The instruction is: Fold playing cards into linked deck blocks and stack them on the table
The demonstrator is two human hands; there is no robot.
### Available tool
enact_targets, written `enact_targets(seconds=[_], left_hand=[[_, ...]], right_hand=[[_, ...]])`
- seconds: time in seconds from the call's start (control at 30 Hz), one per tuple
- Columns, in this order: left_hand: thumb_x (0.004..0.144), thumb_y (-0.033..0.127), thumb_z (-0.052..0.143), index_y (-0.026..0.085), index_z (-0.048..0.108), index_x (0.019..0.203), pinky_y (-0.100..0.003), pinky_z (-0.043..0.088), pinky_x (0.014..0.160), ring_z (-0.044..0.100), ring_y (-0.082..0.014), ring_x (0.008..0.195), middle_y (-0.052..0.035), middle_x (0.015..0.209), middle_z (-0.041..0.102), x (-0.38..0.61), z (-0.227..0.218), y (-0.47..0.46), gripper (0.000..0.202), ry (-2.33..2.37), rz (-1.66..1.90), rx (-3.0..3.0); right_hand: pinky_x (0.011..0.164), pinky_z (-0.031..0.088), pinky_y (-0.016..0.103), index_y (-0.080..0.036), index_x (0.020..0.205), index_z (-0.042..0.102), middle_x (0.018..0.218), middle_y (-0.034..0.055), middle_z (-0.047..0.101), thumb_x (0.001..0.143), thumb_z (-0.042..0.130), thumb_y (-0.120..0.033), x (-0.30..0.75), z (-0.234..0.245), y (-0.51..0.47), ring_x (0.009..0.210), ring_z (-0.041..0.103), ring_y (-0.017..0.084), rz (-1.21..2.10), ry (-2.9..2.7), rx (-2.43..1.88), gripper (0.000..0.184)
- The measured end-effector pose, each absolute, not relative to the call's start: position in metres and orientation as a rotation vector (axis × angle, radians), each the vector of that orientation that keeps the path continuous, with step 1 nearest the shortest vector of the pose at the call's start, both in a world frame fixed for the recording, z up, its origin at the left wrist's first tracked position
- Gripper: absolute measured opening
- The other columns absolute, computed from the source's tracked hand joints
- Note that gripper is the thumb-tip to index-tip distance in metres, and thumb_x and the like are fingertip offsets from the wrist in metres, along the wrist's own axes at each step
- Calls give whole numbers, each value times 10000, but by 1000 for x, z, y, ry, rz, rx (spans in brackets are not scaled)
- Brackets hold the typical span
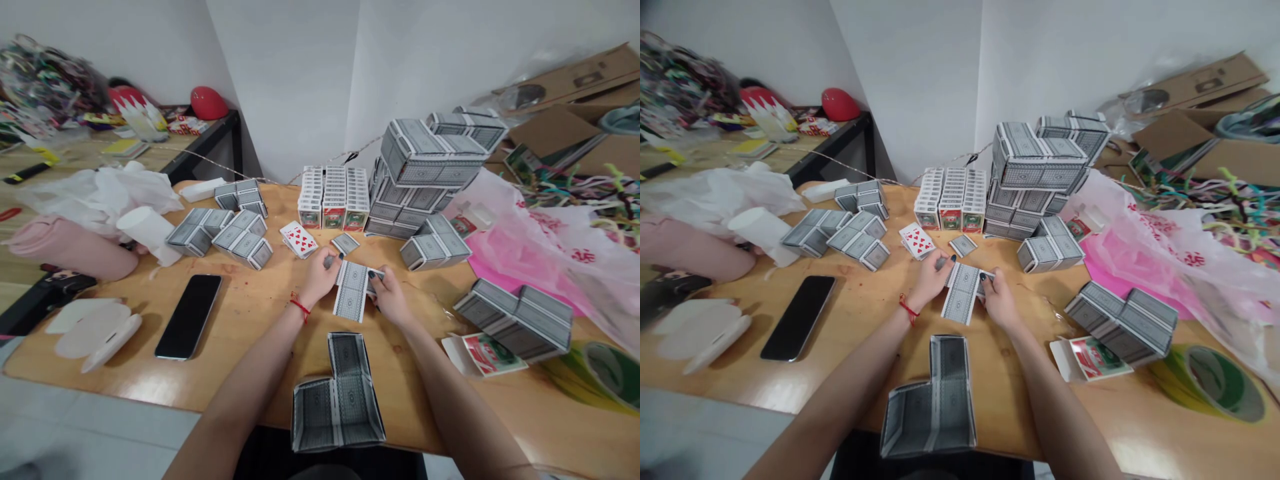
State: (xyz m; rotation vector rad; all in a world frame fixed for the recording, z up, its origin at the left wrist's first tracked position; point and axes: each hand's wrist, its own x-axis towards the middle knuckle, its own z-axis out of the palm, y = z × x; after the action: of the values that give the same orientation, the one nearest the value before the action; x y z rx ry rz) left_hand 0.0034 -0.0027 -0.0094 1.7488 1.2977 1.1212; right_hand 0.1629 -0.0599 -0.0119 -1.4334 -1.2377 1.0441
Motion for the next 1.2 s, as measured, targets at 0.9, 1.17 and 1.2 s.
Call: enact_targets(seconds=[0.9, 1.17, 1.2], left_hand=[[767, 267, 473, 182, 486, 713, -215, 375, 604, 460, -100, 637, 33, 638, 479, 6, -6, -3, 101, 1271, 1142, 1538], [776, 255, 469, 173, 480, 738, -212, 368, 600, 438, -92, 625, 26, 684, 488, 9, -3, -7, 91, 1315, 1120, 1606], [776, 252, 468, 173, 479, 737, -213, 371, 605, 443, -93, 634, 24, 687, 488, 9, -3, -7, 89, 1314, 1122, 1613]], right_hand=[[397, 282, 199, -207, 723, 382, 512, -72, 428, 644, 629, -465, 159, -6, -58, 436, 365, 79, 985, -1241, -1537, 365], [427, 298, 202, -209, 723, 389, 529, -71, 418, 661, 622, -429, 159, -8, -58, 468, 378, 83, 897, -1254, -1554, 327], [423, 295, 201, -208, 721, 392, 527, -71, 417, 658, 625, -429, 159, -8, -58, 466, 377, 82, 893, -1254, -1555, 327]])
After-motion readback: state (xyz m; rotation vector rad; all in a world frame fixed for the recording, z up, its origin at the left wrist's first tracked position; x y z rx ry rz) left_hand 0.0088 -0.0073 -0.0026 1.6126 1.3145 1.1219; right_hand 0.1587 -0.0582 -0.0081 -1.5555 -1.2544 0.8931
